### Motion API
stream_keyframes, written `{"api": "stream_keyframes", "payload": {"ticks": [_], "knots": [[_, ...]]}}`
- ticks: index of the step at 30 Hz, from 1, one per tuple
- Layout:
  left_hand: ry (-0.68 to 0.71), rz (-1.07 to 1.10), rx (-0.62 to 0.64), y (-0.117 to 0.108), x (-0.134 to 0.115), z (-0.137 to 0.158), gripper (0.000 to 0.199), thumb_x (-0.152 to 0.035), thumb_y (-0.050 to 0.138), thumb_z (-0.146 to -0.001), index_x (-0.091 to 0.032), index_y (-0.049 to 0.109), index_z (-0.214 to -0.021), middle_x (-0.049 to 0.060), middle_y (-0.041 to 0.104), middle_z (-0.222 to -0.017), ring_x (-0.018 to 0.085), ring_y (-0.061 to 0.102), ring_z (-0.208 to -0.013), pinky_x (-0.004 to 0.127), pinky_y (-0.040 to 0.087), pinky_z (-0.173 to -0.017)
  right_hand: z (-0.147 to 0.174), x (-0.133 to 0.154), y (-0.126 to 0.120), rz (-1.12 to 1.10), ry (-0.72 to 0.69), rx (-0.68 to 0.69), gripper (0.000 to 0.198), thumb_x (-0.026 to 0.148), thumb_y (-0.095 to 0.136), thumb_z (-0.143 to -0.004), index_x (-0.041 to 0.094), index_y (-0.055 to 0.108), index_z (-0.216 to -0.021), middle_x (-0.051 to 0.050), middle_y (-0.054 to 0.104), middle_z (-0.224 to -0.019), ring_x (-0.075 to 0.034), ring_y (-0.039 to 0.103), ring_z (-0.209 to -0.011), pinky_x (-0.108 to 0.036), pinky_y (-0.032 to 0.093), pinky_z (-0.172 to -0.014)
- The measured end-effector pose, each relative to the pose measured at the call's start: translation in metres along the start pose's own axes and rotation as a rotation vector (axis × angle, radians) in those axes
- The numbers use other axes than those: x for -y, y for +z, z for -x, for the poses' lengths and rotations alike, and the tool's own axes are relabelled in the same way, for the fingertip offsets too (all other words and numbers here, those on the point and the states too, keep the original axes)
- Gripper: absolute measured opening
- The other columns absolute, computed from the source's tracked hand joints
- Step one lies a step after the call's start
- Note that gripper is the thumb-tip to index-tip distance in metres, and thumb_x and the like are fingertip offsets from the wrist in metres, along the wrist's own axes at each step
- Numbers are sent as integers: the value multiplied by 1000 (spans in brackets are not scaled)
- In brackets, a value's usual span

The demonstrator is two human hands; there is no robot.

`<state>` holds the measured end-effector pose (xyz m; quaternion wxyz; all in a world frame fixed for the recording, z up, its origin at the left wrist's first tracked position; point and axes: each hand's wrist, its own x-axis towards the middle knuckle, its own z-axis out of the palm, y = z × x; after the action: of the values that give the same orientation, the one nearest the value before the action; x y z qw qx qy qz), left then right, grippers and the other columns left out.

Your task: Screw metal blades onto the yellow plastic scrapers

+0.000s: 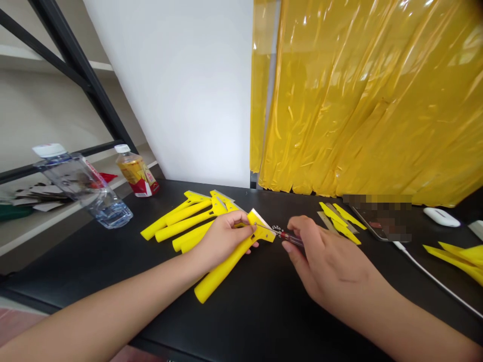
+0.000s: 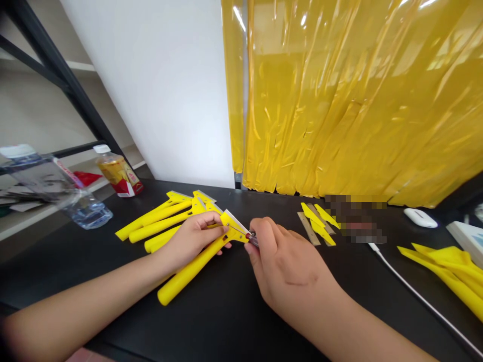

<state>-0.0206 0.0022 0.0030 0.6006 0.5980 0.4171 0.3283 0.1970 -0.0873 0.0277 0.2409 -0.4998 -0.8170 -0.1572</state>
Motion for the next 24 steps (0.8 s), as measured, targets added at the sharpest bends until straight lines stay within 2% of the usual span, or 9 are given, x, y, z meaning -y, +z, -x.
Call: {"api": "stream_keyframes", "payload": {"ticks": [3,7,10,14,17,18,20,22,24], "knots": [[-8,-17,-2,0,-1,0,23,-37,73,-89,-19,59,-85,5,74,-81,22,76,-75,27,57,-60,1,-1,0,3,16,5,17,31,42,-107,24,44,-91,5,53,-59,-16,48,-40,-29,24,-45],[-4,-11,-11,0,-1,0,23,-37,73,-89,-19,59,-84,4,73,-77,21,75,-73,26,56,-58,1,-2,1,-38,30,-20,9,29,45,-106,22,47,-101,0,63,-72,-17,58,-51,-28,31,-49],[-1,1,-14,0,-1,1,24,-37,74,-89,-19,58,-83,3,72,-75,20,74,-71,26,56,-57,0,-3,2,-6,31,-5,17,30,43,-107,24,45,-91,4,56,-60,-15,47,-40,-29,24,-45],[21,36,-54,-1,-4,1,27,-39,77,-86,-19,58,-84,3,71,-76,20,74,-71,27,57,-58,0,-2,4,-85,19,-16,9,26,43,-106,21,49,-103,-2,66,-76,-17,60,-53,-28,34,-50],[28,45,-72,0,-7,1,29,-39,79,-83,-19,59,-83,2,70,-74,19,73,-68,27,57,-57,1,-1,5,-22,11,-52,15,28,43,-107,23,49,-95,3,59,-62,-16,53,-42,-29,26,-45],[27,44,-73,1,-7,2,29,-39,79,-83,-19,59,-83,2,69,-74,18,72,-67,27,57,-57,2,-1,5,7,26,-77,15,30,44,-107,23,50,-96,3,59,-61,-16,54,-42,-29,26,-45],[32,44,-72,2,-8,3,28,-38,79,-84,-19,59,-85,2,69,-75,18,72,-66,27,57,-58,2,0,5,11,47,-117,13,33,47,-107,21,53,-105,-1,67,-74,-18,63,-53,-28,33,-49],[56,45,-70,2,-8,4,26,-38,78,-84,-18,60,-86,2,70,-78,19,72,-70,27,57,-59,1,0,4,-14,41,-116,11,31,46,-107,21,51,-106,-3,68,-81,-18,64,-58,-28,37,-52],[73,39,-66,2,-8,4,25,-37,76,-85,-19,60,-87,3,70,-80,20,73,-74,28,57,-60,1,0,3,6,42,-114,14,30,44,-107,22,49,-97,1,61,-69,-16,57,-48,-28,30,-47]]}}
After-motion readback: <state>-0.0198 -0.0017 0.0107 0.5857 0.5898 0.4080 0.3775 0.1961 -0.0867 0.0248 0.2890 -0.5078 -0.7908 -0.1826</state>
